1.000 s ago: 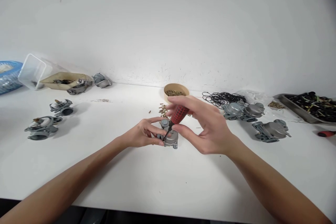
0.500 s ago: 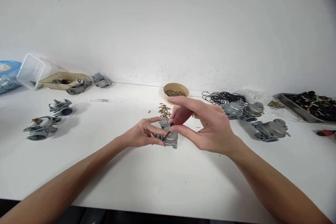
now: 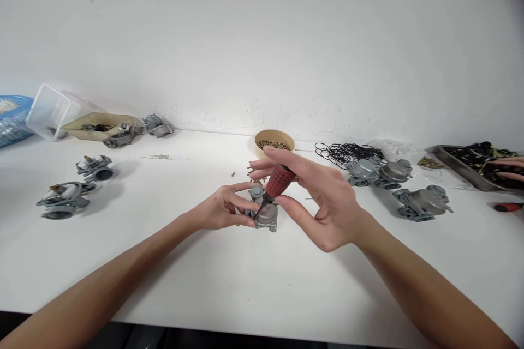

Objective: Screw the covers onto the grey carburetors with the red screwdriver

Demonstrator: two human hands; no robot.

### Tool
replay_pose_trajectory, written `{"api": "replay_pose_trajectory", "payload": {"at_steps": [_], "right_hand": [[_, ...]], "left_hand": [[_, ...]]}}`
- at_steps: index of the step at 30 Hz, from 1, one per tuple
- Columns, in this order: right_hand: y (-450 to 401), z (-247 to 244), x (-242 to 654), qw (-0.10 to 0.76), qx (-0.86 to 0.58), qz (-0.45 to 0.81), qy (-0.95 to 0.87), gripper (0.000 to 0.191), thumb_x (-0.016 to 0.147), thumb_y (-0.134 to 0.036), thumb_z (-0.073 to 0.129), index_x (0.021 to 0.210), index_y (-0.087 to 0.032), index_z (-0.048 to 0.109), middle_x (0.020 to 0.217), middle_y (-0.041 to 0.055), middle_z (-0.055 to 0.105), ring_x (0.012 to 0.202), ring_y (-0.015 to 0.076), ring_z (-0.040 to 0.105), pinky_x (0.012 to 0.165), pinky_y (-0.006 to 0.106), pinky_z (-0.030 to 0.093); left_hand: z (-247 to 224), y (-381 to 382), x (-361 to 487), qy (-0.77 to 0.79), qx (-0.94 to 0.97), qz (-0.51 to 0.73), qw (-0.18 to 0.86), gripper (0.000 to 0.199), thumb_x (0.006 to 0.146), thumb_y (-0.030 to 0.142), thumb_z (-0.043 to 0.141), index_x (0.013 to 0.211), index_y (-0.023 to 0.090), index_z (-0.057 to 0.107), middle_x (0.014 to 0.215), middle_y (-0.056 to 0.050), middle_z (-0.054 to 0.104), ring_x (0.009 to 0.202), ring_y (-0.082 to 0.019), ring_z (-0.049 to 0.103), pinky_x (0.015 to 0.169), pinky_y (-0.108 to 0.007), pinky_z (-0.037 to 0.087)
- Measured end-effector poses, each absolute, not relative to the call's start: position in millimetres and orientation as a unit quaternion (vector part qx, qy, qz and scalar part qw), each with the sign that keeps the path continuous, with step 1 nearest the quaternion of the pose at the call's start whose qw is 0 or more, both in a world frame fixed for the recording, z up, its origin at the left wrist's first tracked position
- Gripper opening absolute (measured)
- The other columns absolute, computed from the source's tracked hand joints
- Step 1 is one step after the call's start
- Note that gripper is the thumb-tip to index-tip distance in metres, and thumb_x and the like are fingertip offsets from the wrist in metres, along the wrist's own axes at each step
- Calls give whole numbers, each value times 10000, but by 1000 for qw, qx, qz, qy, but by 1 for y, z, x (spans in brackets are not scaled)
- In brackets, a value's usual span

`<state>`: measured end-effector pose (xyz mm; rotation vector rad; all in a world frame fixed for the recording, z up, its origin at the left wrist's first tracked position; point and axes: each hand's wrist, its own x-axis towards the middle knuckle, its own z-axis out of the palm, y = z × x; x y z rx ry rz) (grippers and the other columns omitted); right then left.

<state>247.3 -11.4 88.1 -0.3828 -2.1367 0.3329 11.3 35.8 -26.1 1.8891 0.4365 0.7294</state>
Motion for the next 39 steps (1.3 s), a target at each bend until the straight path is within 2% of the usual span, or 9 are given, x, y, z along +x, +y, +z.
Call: {"api": "replay_pose_trajectory", "payload": {"at_steps": [5,10,15,19,21,25,32,36,39], "right_hand": [[-9,89,247,495,-149,81,-852,586,881,-64,731,1424,-240,599,866,1,693,739,140,675,725,322,630],[-11,91,248,441,-162,150,-870,631,917,-13,599,1507,-214,501,1019,53,714,898,168,705,818,350,632],[-10,92,249,479,-164,79,-859,523,880,-63,736,1360,-239,628,876,1,683,744,127,665,726,296,612],[-10,92,250,423,-177,131,-879,577,938,-22,590,1467,-242,525,1116,63,699,863,141,684,784,330,621],[-11,92,250,419,-170,142,-880,563,946,0,567,1449,-253,543,1084,47,706,858,131,683,761,309,615],[-9,91,250,449,-176,77,-873,447,909,-89,739,1316,-236,631,966,18,677,782,105,669,708,257,603],[-12,93,252,413,-171,220,-867,432,953,-4,544,1324,-221,586,1187,94,706,1178,222,689,842,350,641],[-11,94,248,473,-141,189,-849,404,911,-70,705,1281,-218,637,937,29,728,827,148,709,714,302,639],[-10,96,247,491,-147,128,-849,483,857,-137,806,1306,-204,643,893,23,728,761,140,682,735,322,647]], "left_hand": [[-24,35,12,193,783,296,511,277,847,323,845,1119,271,835,1452,-140,596,925,-220,750,620,-246,638],[-23,35,13,170,781,311,514,293,850,300,845,1141,279,828,1444,-136,601,929,-220,747,645,-254,639],[-22,34,12,195,780,293,517,274,839,298,854,1111,274,837,1434,-132,602,916,-208,748,598,-222,616],[-23,34,12,177,779,305,518,305,847,295,847,1151,275,824,1417,-129,612,896,-195,743,642,-244,639],[-23,34,11,182,779,304,517,320,845,302,848,1163,278,820,1385,-130,635,933,-213,739,633,-235,636],[-23,34,11,209,780,285,516,291,840,340,849,1121,267,834,1315,-130,678,1001,-251,732,595,-221,625],[-24,35,11,188,778,297,521,326,847,327,845,1169,283,817,1456,-131,594,975,-240,748,665,-263,650],[-23,35,11,194,783,288,515,290,858,353,832,1134,262,832,1382,-136,651,1105,-300,711,638,-245,636],[-22,35,12,193,784,288,514,257,855,347,835,1092,248,844,1350,-139,670,1141,-318,696,653,-261,642]]}}
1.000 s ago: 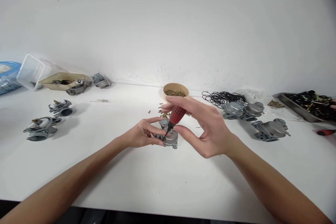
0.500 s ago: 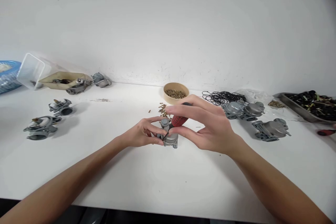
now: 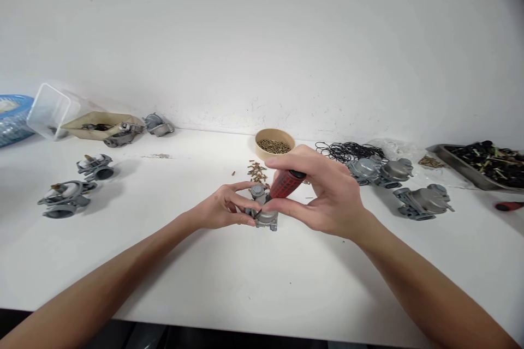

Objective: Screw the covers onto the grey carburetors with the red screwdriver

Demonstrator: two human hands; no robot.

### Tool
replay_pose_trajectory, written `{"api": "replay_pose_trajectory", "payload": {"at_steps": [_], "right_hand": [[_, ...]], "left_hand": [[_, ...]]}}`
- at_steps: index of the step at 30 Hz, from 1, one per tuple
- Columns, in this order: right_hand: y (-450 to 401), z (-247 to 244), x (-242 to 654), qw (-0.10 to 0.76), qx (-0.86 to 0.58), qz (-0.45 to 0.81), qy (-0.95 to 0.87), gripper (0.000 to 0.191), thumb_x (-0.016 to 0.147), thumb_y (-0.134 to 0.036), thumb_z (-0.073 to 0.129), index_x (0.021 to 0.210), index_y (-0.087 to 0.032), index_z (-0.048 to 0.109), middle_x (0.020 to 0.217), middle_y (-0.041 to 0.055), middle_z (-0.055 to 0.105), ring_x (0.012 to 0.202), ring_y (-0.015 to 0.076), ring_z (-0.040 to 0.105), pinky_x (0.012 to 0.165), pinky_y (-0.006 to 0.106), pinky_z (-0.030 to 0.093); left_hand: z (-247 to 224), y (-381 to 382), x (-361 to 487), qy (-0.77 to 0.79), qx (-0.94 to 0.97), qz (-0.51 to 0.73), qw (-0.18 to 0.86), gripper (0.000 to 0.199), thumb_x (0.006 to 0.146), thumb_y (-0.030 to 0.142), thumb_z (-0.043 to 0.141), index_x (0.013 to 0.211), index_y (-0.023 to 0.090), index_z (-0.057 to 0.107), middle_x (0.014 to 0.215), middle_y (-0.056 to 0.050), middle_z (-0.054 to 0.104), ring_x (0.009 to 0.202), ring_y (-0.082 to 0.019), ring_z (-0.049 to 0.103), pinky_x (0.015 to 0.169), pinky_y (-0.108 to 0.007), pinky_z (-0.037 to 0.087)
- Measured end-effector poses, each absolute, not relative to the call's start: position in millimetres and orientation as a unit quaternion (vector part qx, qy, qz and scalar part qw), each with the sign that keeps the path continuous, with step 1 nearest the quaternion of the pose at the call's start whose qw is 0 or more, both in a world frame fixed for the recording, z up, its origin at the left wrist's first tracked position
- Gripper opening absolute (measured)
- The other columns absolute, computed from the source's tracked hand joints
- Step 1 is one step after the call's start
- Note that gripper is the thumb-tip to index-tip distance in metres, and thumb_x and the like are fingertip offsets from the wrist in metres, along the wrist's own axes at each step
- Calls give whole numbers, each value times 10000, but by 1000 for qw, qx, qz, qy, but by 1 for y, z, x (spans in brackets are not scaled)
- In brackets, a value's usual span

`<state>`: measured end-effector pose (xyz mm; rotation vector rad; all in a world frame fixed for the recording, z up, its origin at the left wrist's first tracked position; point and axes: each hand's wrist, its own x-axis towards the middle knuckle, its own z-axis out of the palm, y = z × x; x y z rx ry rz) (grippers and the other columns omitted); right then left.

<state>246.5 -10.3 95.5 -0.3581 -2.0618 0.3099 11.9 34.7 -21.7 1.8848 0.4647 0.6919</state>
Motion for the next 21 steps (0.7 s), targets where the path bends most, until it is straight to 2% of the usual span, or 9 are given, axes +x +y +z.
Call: {"api": "replay_pose_trajectory", "payload": {"at_steps": [3,4,5,7,9,10,15,19,21], "right_hand": [[-13,96,247,462,-147,168,-858,528,940,-88,654,1446,-208,559,1273,117,706,853,146,723,777,352,671],[-13,96,247,459,-145,181,-857,549,949,-61,611,1473,-211,539,1330,125,688,863,147,732,772,352,675],[-13,95,246,469,-142,177,-853,561,943,-44,607,1475,-211,545,1303,118,707,856,152,737,757,350,676],[-11,92,244,521,-131,129,-833,558,887,-46,710,1416,-193,613,1073,85,775,793,167,735,689,337,666],[-8,90,242,566,-122,71,-812,557,806,-77,827,1333,-181,680,895,56,765,718,170,717,623,323,641],[-7,90,242,571,-123,54,-810,549,792,-91,846,1311,-183,693,872,52,757,709,171,713,617,324,635],[-10,93,243,512,-155,117,-837,518,910,-58,637,1399,-229,625,1144,97,757,888,193,750,739,373,669],[-10,93,243,547,-146,92,-819,500,858,-80,736,1323,-258,681,900,34,747,754,166,703,611,311,635],[-10,93,244,544,-149,87,-821,471,849,-94,748,1290,-256,704,968,59,739,833,185,710,643,320,640]], "left_hand": [[-22,35,13,176,782,304,515,241,848,316,844,1080,253,845,1441,-133,611,1011,-264,738,688,-296,653],[-23,35,13,171,781,307,516,240,847,311,844,1081,254,844,1464,-132,594,986,-252,743,693,-300,653],[-23,35,13,170,781,308,516,240,847,309,845,1081,255,844,1478,-130,583,976,-246,745,689,-295,651],[-24,36,12,179,782,300,515,239,849,308,844,1084,262,844,1485,-125,580,980,-242,744,660,-271,638],[-24,35,11,191,783,292,514,253,851,307,843,1101,275,839,1487,-120,580,970,-235,744,629,-248,621],[-23,35,11,196,783,288,515,265,853,307,841,1116,280,835,1484,-119,583,966,-232,744,623,-244,616],[-20,33,11,199,784,285,515,320,857,319,838,1175,292,814,1432,-123,618,970,-233,741,627,-235,611],[-21,34,12,197,780,288,519,298,852,311,843,1148,288,825,1416,-121,627,972,-230,741,644,-239,620],[-23,34,12,199,778,287,523,297,848,320,846,1143,283,827,1412,-122,629,973,-234,742,656,-250,628]]}}
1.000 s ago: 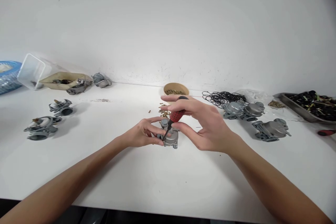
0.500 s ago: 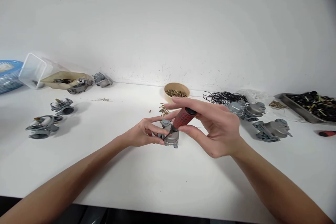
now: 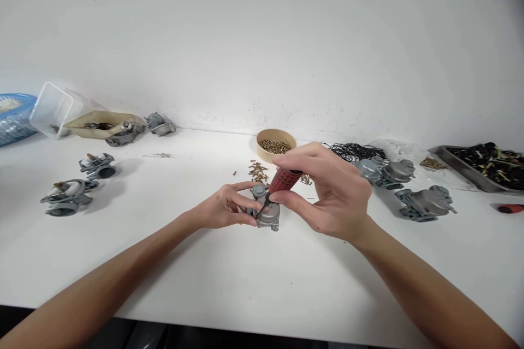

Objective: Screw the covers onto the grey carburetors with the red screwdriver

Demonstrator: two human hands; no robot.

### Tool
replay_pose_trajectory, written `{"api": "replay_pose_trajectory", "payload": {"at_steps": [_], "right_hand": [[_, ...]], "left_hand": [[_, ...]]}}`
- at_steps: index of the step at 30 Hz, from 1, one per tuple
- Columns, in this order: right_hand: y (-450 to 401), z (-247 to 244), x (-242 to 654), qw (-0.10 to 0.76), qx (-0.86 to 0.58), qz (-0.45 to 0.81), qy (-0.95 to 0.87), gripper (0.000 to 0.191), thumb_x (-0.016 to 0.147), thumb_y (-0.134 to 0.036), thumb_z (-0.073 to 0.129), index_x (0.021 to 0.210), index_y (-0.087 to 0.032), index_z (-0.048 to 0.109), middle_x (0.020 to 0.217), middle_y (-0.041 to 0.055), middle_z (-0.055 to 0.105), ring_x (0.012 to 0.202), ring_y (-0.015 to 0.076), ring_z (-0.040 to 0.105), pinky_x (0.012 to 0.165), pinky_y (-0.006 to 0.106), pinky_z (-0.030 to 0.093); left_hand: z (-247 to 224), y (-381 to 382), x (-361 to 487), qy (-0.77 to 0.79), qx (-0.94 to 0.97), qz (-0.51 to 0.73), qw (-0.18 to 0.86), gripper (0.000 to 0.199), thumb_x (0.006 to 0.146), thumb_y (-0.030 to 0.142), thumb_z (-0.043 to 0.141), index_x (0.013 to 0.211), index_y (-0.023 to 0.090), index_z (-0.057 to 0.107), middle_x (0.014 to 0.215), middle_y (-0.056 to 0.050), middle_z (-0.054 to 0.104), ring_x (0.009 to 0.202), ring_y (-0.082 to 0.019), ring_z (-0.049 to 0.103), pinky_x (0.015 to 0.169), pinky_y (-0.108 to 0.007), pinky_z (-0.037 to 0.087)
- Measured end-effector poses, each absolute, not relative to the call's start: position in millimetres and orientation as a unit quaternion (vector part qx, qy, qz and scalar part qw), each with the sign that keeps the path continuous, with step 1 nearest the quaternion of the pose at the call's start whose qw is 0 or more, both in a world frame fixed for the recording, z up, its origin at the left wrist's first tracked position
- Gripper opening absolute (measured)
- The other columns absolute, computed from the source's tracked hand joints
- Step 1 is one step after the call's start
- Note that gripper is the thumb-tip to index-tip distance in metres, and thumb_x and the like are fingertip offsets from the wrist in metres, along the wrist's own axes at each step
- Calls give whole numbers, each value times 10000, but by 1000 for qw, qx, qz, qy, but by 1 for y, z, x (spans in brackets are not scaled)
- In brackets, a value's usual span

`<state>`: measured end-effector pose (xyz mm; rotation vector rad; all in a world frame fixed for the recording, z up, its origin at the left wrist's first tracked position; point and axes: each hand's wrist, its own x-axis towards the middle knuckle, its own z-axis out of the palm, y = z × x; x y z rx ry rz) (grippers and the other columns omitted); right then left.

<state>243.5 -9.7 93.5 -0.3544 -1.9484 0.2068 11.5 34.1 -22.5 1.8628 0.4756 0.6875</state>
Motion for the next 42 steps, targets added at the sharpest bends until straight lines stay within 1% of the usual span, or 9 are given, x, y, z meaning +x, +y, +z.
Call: {"api": "replay_pose_trajectory", "payload": {"at_steps": [3,8,13,18,22,27,33,38,42], "right_hand": [[-10,95,245,512,-152,157,-831,494,887,-60,657,1344,-247,672,1160,102,729,948,211,727,736,373,662],[-10,95,246,541,-163,143,-813,481,852,-55,749,1280,-271,711,935,31,721,766,154,704,666,319,646],[-13,97,247,502,-174,206,-822,460,938,-66,613,1354,-253,669,1199,92,694,922,173,730,759,363,678],[-11,98,249,537,-216,170,-797,419,865,-94,764,1245,-267,741,907,30,708,842,176,711,727,358,656],[-11,96,250,501,-176,174,-829,544,907,-71,668,1409,-278,637,1161,82,720,1004,214,729,860,424,662],[-15,98,246,515,-163,140,-830,504,907,-66,696,1355,-295,677,937,25,711,769,142,708,678,311,660],[-16,98,245,472,-163,150,-853,535,942,-53,613,1435,-259,595,1202,88,670,837,134,708,745,326,667],[-16,98,244,500,-164,75,-847,485,909,-94,728,1357,-264,650,924,20,671,730,113,662,649,271,630],[-18,100,246,462,-165,123,-863,512,955,-62,606,1426,-262,587,1170,74,689,821,127,685,699,300,649]], "left_hand": [[-23,34,11,202,779,285,521,324,844,329,850,1163,283,819,1490,-120,571,976,-232,747,665,-248,630],[-19,33,11,216,782,275,516,323,850,351,842,1161,268,820,1486,-115,572,956,-221,752,652,-228,629],[-19,34,10,211,786,271,515,348,863,362,831,1201,288,803,1529,-120,534,962,-222,751,664,-238,636],[-20,35,9,210,789,266,513,315,883,357,810,1194,308,804,1555,-117,503,875,-185,751,633,-242,629],[-23,36,8,193,792,272,511,313,897,332,796,1207,294,800,1515,-130,540,921,-207,750,637,-238,634],[-19,35,8,184,794,268,514,289,933,311,748,1217,283,796,1531,-140,529,911,-208,752,649,-267,660],[-13,32,7,191,802,265,500,301,882,306,802,1181,266,814,1526,-133,532,949,-225,758,705,-279,675],[-19,34,10,196,802,283,488,274,861,327,828,1126,258,834,1382,-137,648,974,-245,744,664,-265,662],[-21,36,9,176,799,278,502,258,907,328,782,1153,261,825,1363,-140,663,938,-234,748,663,-272,660]]}}
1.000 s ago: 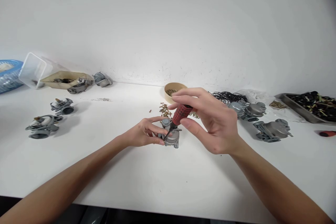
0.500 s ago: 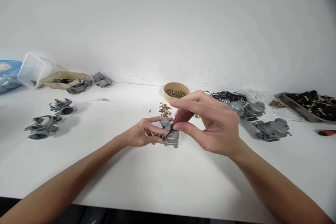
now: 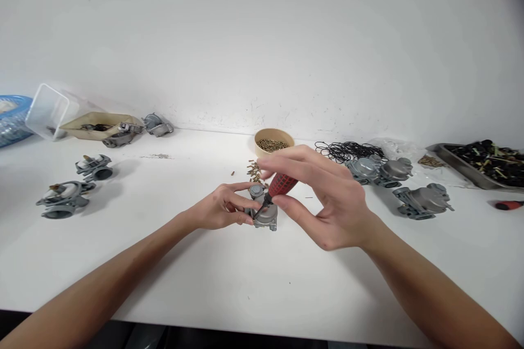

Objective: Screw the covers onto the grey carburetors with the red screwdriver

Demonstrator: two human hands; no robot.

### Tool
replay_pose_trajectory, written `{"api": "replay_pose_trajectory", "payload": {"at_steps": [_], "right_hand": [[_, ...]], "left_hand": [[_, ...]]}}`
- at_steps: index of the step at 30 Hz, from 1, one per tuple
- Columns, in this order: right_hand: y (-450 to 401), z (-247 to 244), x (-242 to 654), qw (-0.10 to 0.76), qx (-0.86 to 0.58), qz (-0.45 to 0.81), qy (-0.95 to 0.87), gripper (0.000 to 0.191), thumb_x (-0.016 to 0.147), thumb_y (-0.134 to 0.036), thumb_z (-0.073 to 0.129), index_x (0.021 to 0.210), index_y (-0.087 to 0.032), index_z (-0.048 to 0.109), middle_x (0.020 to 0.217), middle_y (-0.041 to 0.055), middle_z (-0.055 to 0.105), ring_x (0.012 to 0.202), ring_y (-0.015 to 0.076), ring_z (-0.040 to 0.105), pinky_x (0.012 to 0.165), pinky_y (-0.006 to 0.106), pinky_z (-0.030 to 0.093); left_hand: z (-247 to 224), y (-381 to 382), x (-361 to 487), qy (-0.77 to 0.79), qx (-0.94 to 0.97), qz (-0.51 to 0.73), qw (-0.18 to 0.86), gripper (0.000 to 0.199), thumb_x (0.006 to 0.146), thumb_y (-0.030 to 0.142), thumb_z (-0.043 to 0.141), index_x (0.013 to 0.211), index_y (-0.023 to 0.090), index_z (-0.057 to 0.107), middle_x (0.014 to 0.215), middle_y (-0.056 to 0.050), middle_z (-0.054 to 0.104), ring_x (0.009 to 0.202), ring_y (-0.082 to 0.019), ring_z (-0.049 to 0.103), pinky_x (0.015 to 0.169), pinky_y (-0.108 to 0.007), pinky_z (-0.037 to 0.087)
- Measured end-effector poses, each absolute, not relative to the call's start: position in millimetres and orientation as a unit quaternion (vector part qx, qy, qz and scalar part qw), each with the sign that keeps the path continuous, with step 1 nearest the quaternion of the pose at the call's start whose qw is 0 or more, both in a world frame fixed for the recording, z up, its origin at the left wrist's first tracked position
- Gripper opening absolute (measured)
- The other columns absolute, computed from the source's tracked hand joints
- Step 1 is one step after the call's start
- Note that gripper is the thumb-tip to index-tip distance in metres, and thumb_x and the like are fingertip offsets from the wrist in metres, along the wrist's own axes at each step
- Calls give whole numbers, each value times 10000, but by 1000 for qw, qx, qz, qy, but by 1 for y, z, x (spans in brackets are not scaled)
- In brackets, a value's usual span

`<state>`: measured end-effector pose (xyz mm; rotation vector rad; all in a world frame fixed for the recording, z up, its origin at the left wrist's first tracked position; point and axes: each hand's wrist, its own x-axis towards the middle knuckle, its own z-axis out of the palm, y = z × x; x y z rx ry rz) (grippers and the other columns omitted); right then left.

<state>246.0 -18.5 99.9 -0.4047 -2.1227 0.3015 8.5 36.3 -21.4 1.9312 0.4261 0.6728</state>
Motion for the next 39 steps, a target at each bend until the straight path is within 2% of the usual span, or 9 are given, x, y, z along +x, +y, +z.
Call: {"api": "replay_pose_trajectory", "payload": {"at_steps": [2,7,10,13,19,24,29,33,39], "right_hand": [[-19,100,246,445,-167,151,-867,581,962,-18,530,1493,-254,521,1227,80,694,898,146,696,779,336,658],[-17,96,245,494,-167,81,-849,538,920,-96,726,1423,-238,597,870,-7,694,755,115,662,702,266,624],[-19,97,248,459,-177,93,-866,552,949,-100,684,1469,-222,544,977,16,714,790,113,674,785,299,635],[-22,99,250,414,-176,163,-878,596,992,-34,528,1550,-223,437,1117,46,724,925,135,701,903,357,633],[-16,95,247,476,-167,75,-860,551,927,-103,723,1439,-243,576,889,-9,673,753,107,648,746,273,614],[-18,94,248,423,-172,91,-885,639,944,-31,577,1546,-205,450,1174,76,694,920,152,696,892,353,630],[-16,93,245,458,-165,118,-866,662,922,16,536,1533,-233,484,1029,42,692,889,152,692,802,327,635],[-13,93,244,471,-168,73,-863,677,927,-40,629,1533,-306,487,942,10,675,806,141,657,749,306,620],[-20,96,245,439,-157,164,-869,671,940,12,567,1547,-252,463,1126,55,719,925,148,696,879,357,621]], "left_hand": [[-21,38,6,176,794,271,514,253,931,325,755,1169,265,819,1431,-141,624,873,-201,754,666,-272,662],[-19,36,5,185,796,263,514,280,842,302,847,1117,252,833,1543,-131,537,837,-188,770,687,-288,679],[-17,33,10,182,798,293,494,323,779,287,897,1092,230,840,1531,-136,552,809,-186,770,670,-288,680],[-18,31,13,173,806,316,470,250,826,285,860,1069,228,848,1447,-132,629,850,-204,768,674,-279,672],[-21,33,7,208,796,275,497,217,941,310,740,1135,272,828,1361,-121,684,849,-204,774,627,-273,677],[-16,37,0,195,795,249,517,259,897,294,794,1152,261,821,1477,-141,599,864,-209,784,691,-296,693],[-14,33,3,204,802,249,504,527,695,302,954,1198,260,803,1472,-151,585,908,-253,782,694,-320,709],[-20,29,12,213,800,298,476,482,763,306,912,1227,264,790,1379,-134,650,845,-192,761,672,-280,690],[-23,30,16,183,815,326,443,387,846,327,847,1223,255,793,1251,-118,740,804,-180,741,626,-249,635]]}}
